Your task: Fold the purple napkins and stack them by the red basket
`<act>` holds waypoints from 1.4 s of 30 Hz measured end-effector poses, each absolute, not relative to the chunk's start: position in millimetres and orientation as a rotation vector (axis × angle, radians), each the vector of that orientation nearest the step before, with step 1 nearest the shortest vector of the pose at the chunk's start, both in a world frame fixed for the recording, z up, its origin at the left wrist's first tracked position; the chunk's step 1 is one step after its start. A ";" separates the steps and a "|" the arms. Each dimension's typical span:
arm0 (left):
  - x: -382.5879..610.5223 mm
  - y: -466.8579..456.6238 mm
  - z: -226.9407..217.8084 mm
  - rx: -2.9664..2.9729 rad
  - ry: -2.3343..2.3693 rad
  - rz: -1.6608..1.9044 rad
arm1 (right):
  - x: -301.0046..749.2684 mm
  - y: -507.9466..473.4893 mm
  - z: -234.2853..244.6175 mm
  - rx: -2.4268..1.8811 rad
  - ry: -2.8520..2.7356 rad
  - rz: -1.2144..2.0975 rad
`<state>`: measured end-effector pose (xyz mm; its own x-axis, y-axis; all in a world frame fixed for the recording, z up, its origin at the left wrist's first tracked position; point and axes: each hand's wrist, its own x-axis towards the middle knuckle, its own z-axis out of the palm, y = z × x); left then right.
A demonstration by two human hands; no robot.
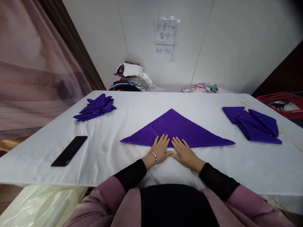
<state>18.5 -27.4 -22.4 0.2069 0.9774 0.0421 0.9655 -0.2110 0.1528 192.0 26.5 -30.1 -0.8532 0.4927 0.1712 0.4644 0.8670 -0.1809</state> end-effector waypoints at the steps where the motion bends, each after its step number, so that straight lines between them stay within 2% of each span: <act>1: 16.4 -26.8 -25.0 2.347 1.904 0.181 | 194.1 27.5 -31.0 -0.740 -2.844 0.192; 10: 9.2 -29.7 -29.7 2.342 1.893 0.184 | 229.2 34.3 -38.3 -0.791 -2.873 0.109; 22: 7.8 -24.3 -24.8 2.320 1.885 0.150 | 375.1 80.9 -52.4 -1.502 -2.597 0.039; 30: 5.8 -20.7 -27.5 2.347 1.902 0.146 | 395.8 93.9 -50.1 -1.767 -2.409 0.001; 36: 4.7 -20.5 -23.3 2.317 1.901 0.142 | 395.8 99.7 -42.6 -1.754 -2.207 0.156; 42: 32.7 -7.0 -5.0 2.397 1.915 0.276 | 348.6 91.4 -26.9 -1.335 -1.879 0.222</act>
